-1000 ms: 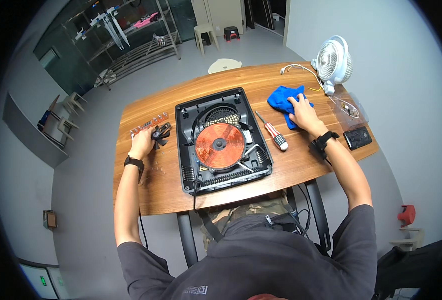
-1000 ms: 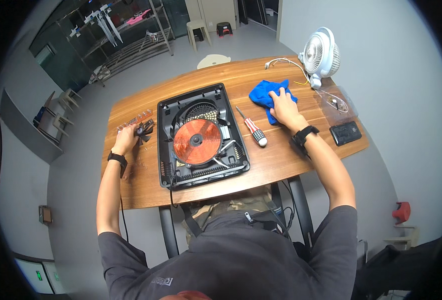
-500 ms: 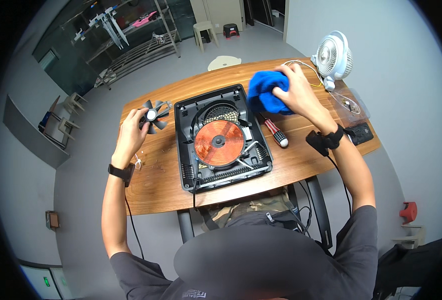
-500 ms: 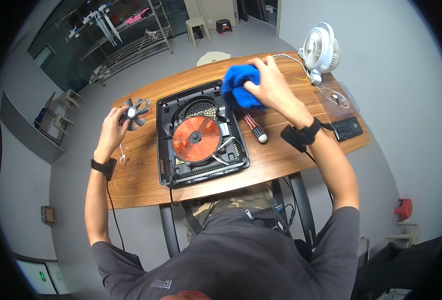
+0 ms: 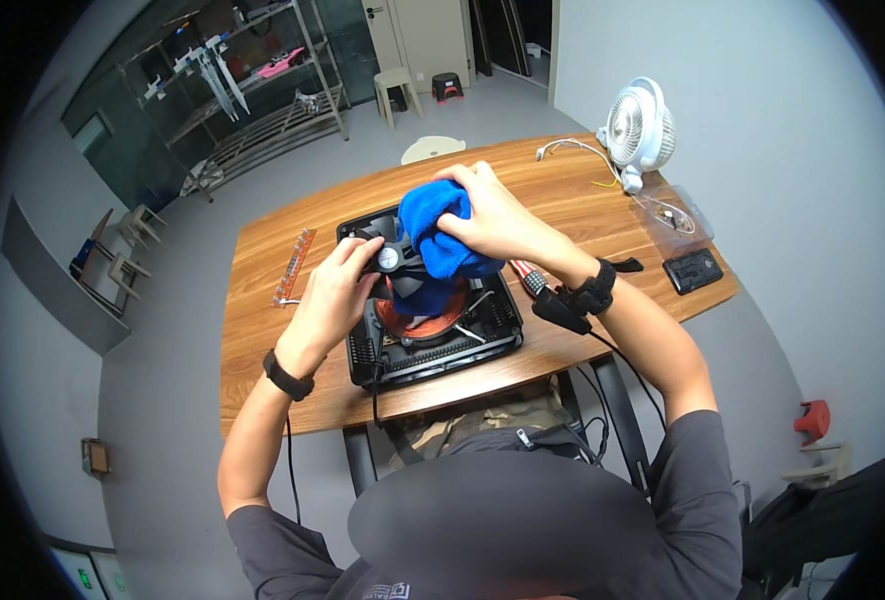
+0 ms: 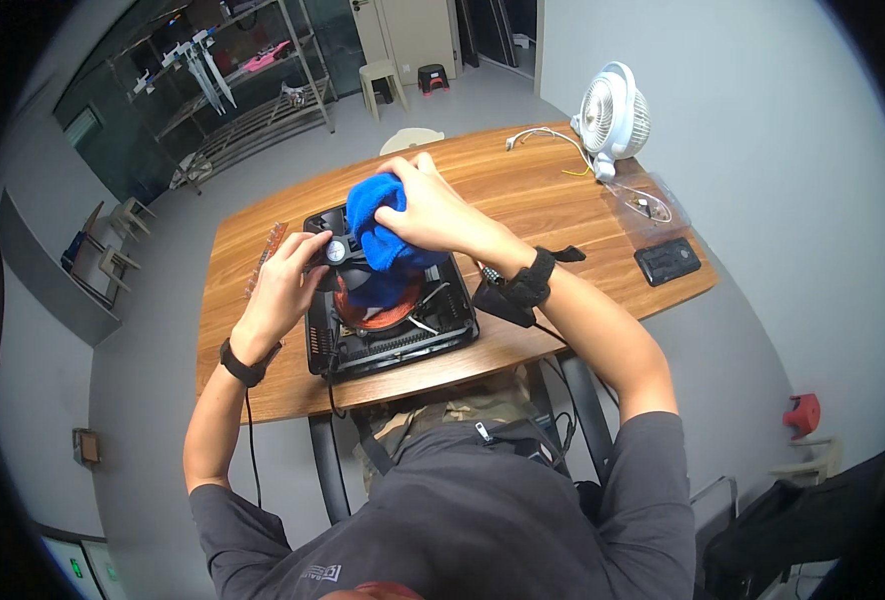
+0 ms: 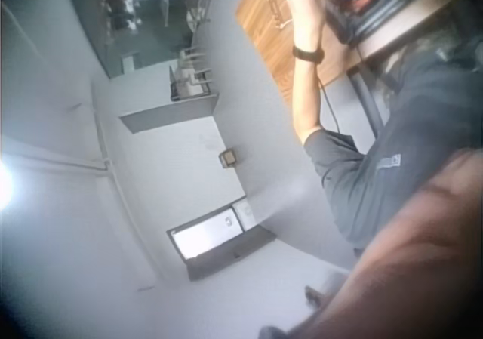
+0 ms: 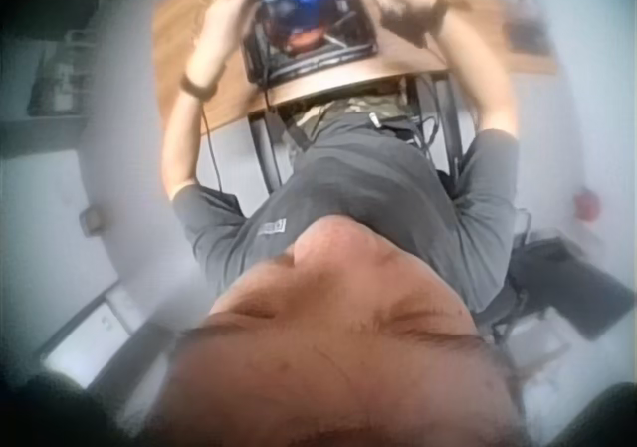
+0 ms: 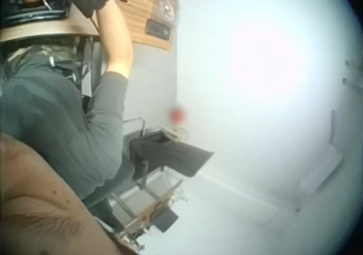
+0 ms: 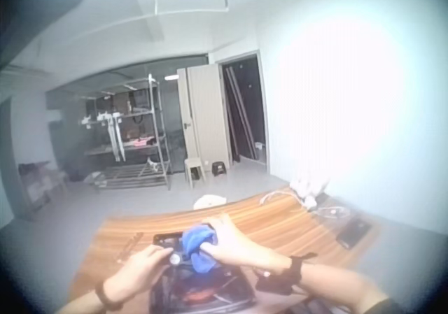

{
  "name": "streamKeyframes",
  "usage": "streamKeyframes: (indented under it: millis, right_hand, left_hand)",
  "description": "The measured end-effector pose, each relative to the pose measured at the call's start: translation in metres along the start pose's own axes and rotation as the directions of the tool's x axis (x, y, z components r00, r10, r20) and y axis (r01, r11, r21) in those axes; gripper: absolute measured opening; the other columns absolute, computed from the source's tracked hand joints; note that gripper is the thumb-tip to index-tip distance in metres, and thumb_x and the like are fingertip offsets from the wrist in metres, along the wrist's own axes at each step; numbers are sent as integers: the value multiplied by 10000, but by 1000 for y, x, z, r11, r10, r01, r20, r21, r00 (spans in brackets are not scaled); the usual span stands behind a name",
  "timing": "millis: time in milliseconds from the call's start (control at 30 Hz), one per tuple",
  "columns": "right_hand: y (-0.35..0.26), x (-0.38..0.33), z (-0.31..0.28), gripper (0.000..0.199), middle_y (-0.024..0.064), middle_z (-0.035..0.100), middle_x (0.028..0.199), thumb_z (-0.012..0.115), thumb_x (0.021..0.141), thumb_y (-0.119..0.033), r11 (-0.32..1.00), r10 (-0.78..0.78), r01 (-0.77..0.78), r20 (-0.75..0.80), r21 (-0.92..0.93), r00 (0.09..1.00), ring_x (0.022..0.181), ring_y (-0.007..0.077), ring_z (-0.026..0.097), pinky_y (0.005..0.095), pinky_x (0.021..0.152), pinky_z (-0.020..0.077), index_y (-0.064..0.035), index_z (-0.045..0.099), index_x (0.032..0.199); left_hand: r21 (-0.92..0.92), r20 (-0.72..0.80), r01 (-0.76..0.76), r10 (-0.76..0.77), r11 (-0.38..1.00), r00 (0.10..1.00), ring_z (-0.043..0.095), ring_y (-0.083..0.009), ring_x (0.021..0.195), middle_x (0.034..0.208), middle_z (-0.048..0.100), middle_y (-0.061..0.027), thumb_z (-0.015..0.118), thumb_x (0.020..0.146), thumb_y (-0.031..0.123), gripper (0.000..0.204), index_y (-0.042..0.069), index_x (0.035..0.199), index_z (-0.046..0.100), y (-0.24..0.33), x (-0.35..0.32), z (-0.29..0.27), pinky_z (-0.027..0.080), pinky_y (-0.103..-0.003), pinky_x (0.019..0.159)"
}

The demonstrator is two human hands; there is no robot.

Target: The person assembles a small electronic device on a wooden table. They use a screwdriver to tighten screws on a circuit board, place a copper-colored circular component, and attach a small fan. The person also wipes the fan with a blue cloth.

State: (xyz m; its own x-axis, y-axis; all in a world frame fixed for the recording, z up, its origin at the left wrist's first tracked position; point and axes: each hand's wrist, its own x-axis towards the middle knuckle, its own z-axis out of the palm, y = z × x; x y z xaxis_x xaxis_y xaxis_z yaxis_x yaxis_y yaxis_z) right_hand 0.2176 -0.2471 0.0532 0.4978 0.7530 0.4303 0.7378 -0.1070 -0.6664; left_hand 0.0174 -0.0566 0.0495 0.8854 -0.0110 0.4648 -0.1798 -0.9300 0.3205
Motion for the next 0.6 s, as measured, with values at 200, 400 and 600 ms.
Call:
streamKeyframes:
  millis: [200, 400, 600]
  right_hand:
    - [22, -2, 15, 753, 217, 550, 1393, 814, 836, -297, 917, 79, -146, 188, 372, 979, 1301, 321, 563, 427, 1105, 467, -19, 499, 1461]
    - [18, 1, 25, 800, 155, 619, 1337, 906, 774, -229, 858, 27, -186, 320, 478, 947, 1255, 244, 589, 363, 1078, 485, 1, 511, 1431]
    - [14, -5, 39, 720, 123, 651, 1236, 904, 756, -98, 810, 71, -242, 321, 534, 945, 1163, 214, 618, 359, 1034, 503, -8, 546, 1374]
  left_hand:
    - [27, -67, -81, 83, 996, 994, 684, -382, 1083, 1226, 651, -193, 714, 870, -63, 486, 0, 1338, 602, -6, -1, 8, 581, -406, 901]
    - [15, -94, -97, 98, 995, 991, 699, -369, 1090, 1248, 683, -206, 750, 854, -40, 491, 44, 1327, 647, -14, -7, 15, 589, -393, 910]
    - [-53, -38, -86, 84, 995, 996, 712, -341, 1094, 1267, 702, -176, 795, 817, -16, 524, 95, 1320, 698, -23, -13, 9, 601, -378, 919]
